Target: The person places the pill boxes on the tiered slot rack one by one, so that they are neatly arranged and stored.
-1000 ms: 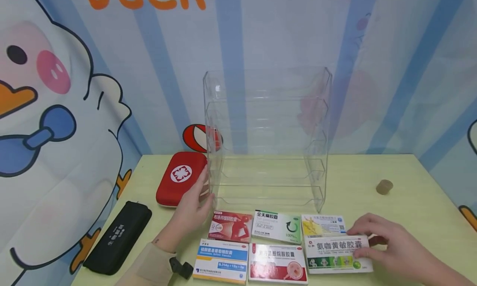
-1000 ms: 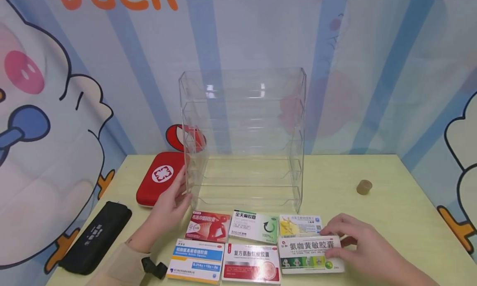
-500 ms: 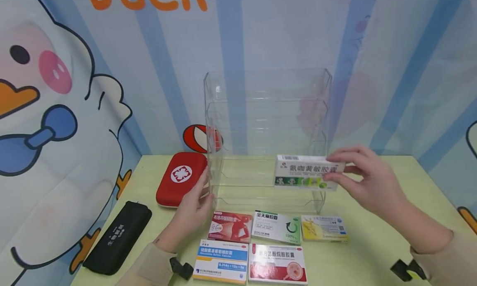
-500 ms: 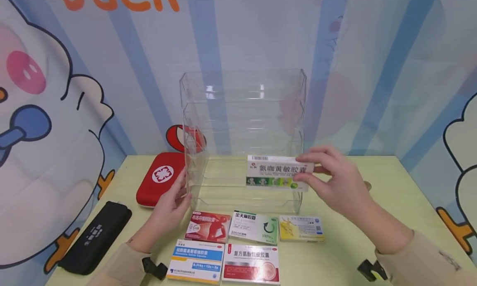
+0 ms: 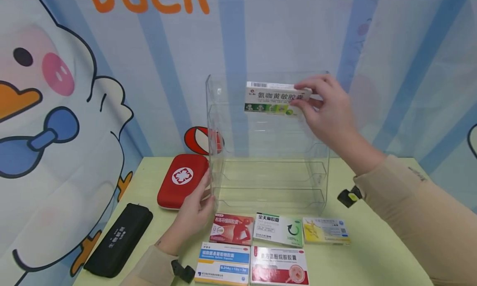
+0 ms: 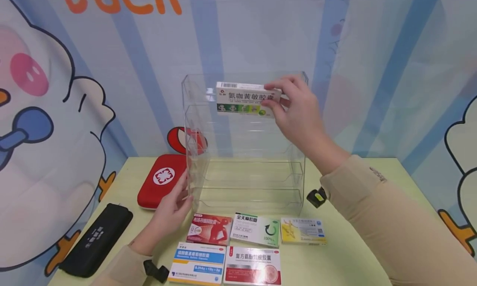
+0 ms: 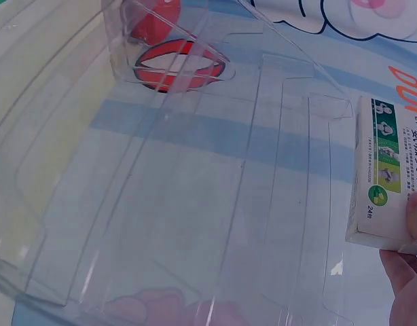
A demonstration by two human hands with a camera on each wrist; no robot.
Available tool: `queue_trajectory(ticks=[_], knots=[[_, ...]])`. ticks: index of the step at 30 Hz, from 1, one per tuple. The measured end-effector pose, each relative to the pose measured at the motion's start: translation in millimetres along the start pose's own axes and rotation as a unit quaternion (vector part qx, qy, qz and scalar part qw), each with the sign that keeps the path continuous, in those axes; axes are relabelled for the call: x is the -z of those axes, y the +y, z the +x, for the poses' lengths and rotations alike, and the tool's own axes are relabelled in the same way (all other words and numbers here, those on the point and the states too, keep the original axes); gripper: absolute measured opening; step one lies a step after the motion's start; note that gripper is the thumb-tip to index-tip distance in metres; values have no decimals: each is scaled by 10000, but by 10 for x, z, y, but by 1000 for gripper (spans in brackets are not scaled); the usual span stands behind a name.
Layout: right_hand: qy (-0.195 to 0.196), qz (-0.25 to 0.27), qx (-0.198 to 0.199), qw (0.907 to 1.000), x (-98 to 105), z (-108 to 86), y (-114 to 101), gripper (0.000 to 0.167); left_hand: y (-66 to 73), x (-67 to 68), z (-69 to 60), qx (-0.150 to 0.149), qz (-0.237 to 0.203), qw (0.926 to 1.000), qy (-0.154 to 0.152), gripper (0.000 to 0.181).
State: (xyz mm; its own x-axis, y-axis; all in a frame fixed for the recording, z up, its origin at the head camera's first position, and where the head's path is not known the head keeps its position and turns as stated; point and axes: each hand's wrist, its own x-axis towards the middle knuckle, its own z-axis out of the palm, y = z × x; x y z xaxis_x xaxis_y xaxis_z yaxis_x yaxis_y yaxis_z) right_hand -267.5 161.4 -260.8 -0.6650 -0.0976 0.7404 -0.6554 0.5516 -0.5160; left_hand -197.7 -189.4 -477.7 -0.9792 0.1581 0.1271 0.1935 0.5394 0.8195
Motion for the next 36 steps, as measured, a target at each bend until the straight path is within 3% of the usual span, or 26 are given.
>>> queue_trajectory(ticks=[6, 15, 20, 27, 36], knots=[[355, 98, -308, 9988, -224, 317, -64, 26, 4, 10, -8, -10, 5, 10000, -16, 96], [248, -109, -276, 9993, -553, 616, -57, 27, -13, 30, -13, -41, 27, 10000, -3, 96], [112, -269, -433, 9986, -681, 672, -25, 26, -2, 5, -14, 2, 19, 10000, -8, 95], [103, -681, -228, 9974, -774, 698, 1, 24, 9, -13, -2, -41, 37, 10000, -25, 94], [-123, -513, -377, 9979, -918, 719, -26, 21, 0, -23, 5, -115, 66, 9999, 31, 94]])
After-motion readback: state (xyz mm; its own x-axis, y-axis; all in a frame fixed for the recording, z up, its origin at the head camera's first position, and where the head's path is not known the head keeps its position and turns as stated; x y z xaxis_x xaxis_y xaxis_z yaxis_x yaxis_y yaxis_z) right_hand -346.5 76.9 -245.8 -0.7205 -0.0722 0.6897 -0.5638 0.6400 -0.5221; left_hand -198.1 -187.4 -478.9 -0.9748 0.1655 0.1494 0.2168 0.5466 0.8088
